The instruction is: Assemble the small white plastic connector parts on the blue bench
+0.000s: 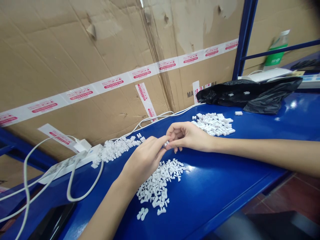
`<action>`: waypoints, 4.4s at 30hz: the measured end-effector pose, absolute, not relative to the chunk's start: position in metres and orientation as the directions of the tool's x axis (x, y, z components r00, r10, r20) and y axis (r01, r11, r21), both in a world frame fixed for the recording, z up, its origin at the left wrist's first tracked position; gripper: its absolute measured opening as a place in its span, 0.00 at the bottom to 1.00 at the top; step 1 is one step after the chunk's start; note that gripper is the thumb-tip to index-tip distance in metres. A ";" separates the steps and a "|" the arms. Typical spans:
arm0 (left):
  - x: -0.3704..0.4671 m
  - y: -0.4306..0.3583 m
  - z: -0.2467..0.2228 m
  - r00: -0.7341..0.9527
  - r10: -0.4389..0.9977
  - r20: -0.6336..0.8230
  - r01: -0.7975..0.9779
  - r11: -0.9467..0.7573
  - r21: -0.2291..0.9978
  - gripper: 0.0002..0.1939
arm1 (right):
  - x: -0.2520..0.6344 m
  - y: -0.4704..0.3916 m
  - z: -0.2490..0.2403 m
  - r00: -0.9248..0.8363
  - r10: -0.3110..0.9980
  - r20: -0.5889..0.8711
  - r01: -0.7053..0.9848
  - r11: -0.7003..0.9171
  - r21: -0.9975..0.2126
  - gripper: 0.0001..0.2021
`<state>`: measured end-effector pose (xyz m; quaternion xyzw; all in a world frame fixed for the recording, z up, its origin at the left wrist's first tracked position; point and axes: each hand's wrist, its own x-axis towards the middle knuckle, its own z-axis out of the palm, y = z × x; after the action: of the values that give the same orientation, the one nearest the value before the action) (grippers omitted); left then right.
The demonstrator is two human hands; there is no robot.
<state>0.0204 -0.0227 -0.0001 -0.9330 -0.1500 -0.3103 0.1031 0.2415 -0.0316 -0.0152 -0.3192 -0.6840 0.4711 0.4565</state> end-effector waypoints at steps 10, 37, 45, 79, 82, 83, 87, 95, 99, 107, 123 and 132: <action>0.019 -0.021 0.002 0.788 0.183 0.588 0.346 -0.921 -0.178 0.14 | 0.245 -0.029 -0.014 -0.422 0.869 0.260 0.026 0.299 -0.954 0.16; 0.024 -0.029 0.007 0.766 0.099 0.636 0.306 -0.926 -0.224 0.14 | 0.251 -0.028 -0.009 -0.554 0.795 0.247 0.061 0.335 -0.940 0.08; 0.024 -0.027 0.006 0.762 0.073 0.643 0.286 -0.929 -0.234 0.15 | 0.251 -0.026 -0.011 -0.561 0.786 0.261 0.070 0.359 -0.931 0.09; -0.030 0.019 0.000 0.318 0.737 0.596 0.924 -0.382 -0.019 0.12 | 0.280 -0.006 -0.015 0.018 0.967 0.256 0.999 -0.027 0.033 0.39; -0.021 0.014 -0.001 0.439 0.621 0.649 0.829 -0.558 -0.028 0.09 | 0.280 -0.006 -0.011 0.000 0.979 0.204 0.999 -0.011 0.051 0.36; -0.017 0.012 -0.001 0.477 0.572 0.667 0.794 -0.605 -0.048 0.08 | 0.280 -0.006 -0.010 -0.032 0.977 0.213 0.998 0.018 0.067 0.35; -0.002 0.001 0.001 0.593 0.422 0.686 0.680 -0.718 -0.147 0.07 | 0.282 -0.005 -0.009 -0.208 0.938 0.276 0.977 0.183 0.113 0.26; -0.001 0.000 0.000 0.634 0.421 0.649 0.653 -0.740 -0.159 0.08 | 0.279 -0.010 -0.010 -0.155 0.908 0.388 0.983 0.102 0.154 0.28; -0.006 0.004 -0.001 0.619 0.458 0.639 0.672 -0.729 -0.128 0.08 | 0.276 -0.010 -0.010 -0.129 0.930 0.343 0.983 0.075 0.166 0.26; -0.002 0.001 -0.001 0.632 0.455 0.627 0.657 -0.744 -0.121 0.09 | 0.280 -0.004 -0.009 -0.232 0.914 0.334 0.967 0.178 0.184 0.17; 0.004 -0.008 0.015 0.657 0.737 0.157 0.567 -0.621 0.541 0.09 | 0.258 -0.021 -0.012 -0.570 0.637 0.518 0.513 0.769 -0.381 0.07; 0.001 -0.005 0.017 0.664 0.732 0.151 0.574 -0.629 0.524 0.09 | 0.256 -0.027 -0.009 -0.658 0.610 0.441 0.527 0.792 -0.308 0.11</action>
<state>0.0005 -0.0049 0.0167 -0.8848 -0.3691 -0.1779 -0.2220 0.2563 -0.0271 -0.0093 -0.3134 -0.9072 0.0768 0.2698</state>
